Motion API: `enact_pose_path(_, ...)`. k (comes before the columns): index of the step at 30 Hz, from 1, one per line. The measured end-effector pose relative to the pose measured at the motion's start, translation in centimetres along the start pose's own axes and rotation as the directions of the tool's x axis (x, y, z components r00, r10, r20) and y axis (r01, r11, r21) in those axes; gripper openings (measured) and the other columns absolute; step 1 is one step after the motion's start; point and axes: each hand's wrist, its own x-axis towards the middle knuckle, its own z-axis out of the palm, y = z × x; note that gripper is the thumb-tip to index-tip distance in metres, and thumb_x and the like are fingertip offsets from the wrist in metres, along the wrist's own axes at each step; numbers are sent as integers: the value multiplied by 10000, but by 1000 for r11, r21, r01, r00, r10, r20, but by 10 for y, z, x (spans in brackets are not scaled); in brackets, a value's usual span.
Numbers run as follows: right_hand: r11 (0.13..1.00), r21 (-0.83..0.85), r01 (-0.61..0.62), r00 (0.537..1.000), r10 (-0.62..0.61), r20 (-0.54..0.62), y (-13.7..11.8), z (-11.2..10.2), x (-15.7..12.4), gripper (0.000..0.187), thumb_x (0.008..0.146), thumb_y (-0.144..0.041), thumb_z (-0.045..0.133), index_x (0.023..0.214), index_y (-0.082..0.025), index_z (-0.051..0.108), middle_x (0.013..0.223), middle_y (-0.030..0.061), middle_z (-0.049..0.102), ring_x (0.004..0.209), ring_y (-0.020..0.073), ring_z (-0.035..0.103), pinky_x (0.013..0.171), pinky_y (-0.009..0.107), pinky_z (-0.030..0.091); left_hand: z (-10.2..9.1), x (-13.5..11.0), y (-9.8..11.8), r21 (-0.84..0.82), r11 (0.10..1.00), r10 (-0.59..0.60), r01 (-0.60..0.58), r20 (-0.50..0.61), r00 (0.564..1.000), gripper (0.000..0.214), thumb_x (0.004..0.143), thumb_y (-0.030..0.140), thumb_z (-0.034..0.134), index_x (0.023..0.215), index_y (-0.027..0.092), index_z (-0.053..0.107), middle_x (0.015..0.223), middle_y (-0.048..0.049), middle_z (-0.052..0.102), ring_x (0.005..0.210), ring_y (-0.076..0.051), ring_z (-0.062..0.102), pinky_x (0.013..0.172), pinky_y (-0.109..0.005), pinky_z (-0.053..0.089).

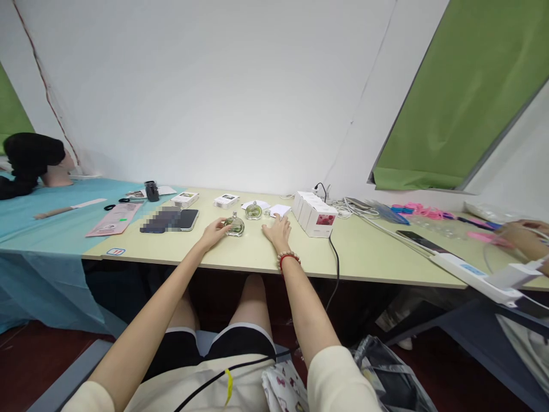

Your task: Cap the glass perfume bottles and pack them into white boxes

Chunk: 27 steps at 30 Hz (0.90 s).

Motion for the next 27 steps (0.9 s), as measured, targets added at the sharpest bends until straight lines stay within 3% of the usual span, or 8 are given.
enact_pose_path(6,998,-52,27,982,-17,187,6,6,4,675,748,-541,466,1318,-189,383,1420,147,210,1259,345,238,993,505,212,-1,-2,2,-13,1000,-17,17,0,1000,437,727,514,569,1067,241,588,879,-31,646,841,-183,578,807,-308,409)
enact_pose_path(14,996,-75,45,967,-25,254,6,5,4,660,794,-552,417,1314,-146,389,1430,189,187,1298,337,198,1005,518,177,0,-2,2,-21,1000,-16,16,-13,1000,433,724,515,576,1060,243,595,873,-28,641,827,-178,577,806,-307,411)
enact_pose_path(21,995,-92,31,966,-6,259,6,7,6,738,797,-558,407,1365,-100,298,1420,209,203,1296,330,214,1025,489,170,0,0,0,-5,1000,-10,10,8,1000,453,734,528,554,1091,251,581,908,-37,635,857,-187,570,800,-310,409)
enact_pose_path(27,998,-59,-35,990,43,136,6,6,5,591,772,-460,482,1216,-72,471,1232,206,419,1169,315,382,977,424,272,0,-1,1,2,1000,-8,8,3,1000,453,733,535,552,1081,246,582,887,-34,640,832,-183,575,804,-313,408)
